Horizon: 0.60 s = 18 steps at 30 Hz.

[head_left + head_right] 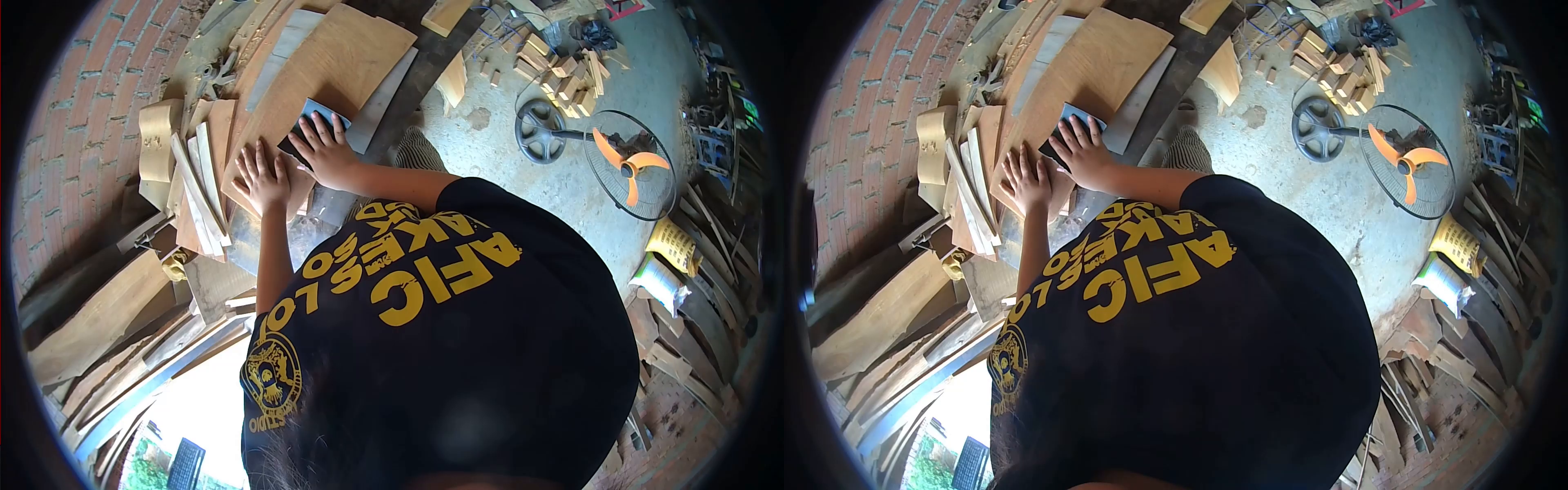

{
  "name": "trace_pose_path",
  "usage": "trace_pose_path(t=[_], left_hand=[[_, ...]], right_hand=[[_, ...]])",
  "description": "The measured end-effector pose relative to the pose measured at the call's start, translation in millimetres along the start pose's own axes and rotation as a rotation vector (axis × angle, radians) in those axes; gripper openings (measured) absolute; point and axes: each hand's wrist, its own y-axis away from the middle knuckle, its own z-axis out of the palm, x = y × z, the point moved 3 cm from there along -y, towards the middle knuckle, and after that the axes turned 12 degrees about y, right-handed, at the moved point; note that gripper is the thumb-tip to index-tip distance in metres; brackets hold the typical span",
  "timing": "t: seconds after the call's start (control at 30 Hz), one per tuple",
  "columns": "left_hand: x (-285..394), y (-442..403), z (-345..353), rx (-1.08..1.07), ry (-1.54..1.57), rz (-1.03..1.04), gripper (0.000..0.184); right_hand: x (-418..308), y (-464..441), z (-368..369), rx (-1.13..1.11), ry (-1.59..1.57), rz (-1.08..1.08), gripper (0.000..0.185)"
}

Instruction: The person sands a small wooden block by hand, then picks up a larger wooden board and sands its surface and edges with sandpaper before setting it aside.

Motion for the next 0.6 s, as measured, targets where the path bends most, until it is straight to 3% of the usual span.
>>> trace_pose_path(t=[0.23,0.37,0.5,0.6], left_hand=[[-0.4,1.1,0.2,0.018,0.029,0.005,0.057],[1.1,-4.6,2.3,0.038,0.048,-0.020,0.057],[25.0,-17.5,3.9,-0.034,0.078,-0.351,0.060],[38.8,-27.5,5.6,-0.077,0.087,-0.464,0.064]], right_hand=[[9.9,-0.7,-3.0,0.040,-0.003,-0.057,0.059],[35.7,-25.6,0.8,0.071,-0.042,-0.134,0.047],[50.0,-32.2,1.2,0.030,-0.174,-0.112,0.048],[40.6,-2.9,-5.0,-0.098,-0.053,-0.205,0.047]])
